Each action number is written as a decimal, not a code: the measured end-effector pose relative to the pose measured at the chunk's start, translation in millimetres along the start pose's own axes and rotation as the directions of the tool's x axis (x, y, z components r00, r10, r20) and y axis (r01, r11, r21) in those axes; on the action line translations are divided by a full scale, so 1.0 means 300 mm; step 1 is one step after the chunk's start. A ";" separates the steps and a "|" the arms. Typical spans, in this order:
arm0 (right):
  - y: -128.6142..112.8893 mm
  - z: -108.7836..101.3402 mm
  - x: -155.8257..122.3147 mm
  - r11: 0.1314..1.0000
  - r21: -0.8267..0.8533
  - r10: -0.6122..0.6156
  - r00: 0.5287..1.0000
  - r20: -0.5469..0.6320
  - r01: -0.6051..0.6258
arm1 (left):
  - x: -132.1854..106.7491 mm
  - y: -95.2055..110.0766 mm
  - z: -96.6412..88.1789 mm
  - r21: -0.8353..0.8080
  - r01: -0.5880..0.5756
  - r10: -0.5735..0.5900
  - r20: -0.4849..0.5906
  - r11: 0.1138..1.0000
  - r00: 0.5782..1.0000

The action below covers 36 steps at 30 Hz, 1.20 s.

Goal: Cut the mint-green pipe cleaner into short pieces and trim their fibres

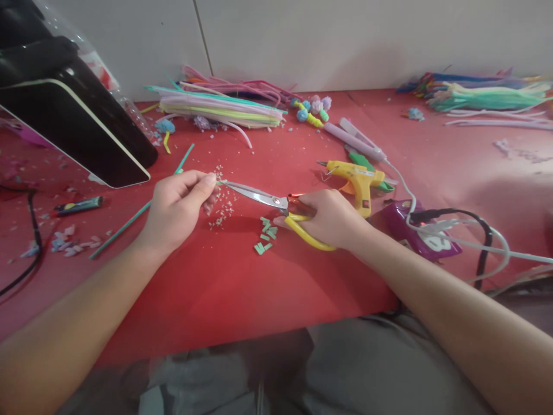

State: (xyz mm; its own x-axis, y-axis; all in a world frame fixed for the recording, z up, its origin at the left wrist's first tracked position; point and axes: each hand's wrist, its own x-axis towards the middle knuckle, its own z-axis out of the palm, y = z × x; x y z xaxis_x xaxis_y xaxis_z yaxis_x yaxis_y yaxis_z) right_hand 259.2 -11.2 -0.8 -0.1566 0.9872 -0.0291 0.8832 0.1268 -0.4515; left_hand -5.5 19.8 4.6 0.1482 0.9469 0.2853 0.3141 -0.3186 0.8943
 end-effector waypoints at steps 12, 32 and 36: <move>0.007 0.000 0.000 0.999 0.041 -0.004 1.000 0.000 0.004 | -0.003 0.010 0.000 0.018 0.011 -0.011 -0.007 1.000 1.000; 0.005 0.001 -0.001 0.999 0.052 0.012 1.000 0.015 -0.013 | -0.004 0.019 0.003 0.038 0.009 -0.009 0.000 0.999 1.000; 0.010 0.004 0.003 0.999 0.041 -0.008 1.000 -0.007 0.009 | -0.004 0.019 0.004 0.037 0.010 -0.010 0.004 0.999 1.000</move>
State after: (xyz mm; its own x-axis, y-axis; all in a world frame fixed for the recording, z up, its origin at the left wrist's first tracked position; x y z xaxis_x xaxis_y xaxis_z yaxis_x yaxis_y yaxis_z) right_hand 261.3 -10.0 -3.4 -0.1609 0.9868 -0.0190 0.8630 0.1313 -0.4879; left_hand -2.7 16.9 9.0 0.1486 0.9499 0.2750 0.3499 -0.3106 0.8838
